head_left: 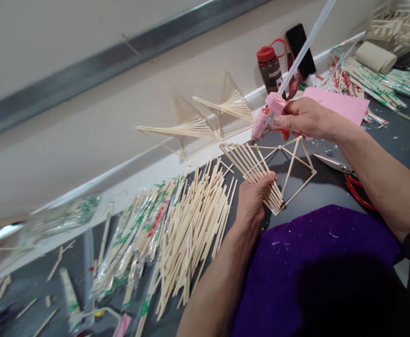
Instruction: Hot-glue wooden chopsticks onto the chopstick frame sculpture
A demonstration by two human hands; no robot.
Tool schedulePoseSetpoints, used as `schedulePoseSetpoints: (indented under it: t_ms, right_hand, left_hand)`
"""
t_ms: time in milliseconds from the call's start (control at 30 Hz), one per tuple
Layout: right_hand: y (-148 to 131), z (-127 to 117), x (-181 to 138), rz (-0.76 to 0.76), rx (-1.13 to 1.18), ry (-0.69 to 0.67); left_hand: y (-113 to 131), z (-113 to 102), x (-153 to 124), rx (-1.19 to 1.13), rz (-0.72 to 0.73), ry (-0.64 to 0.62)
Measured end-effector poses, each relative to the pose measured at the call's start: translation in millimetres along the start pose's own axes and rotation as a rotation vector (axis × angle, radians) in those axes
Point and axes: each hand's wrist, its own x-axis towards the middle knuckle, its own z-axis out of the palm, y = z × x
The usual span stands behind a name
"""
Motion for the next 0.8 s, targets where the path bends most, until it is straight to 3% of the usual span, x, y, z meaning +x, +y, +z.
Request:
schedulePoseSetpoints:
  t_ms: [800]
  right_hand:
    - [-2.4, 3.8, 0.8, 0.03, -0.173, 0.019]
  left_hand:
    - [-0.1, 0.2, -0.9, -0.02, 0.002, 0.0]
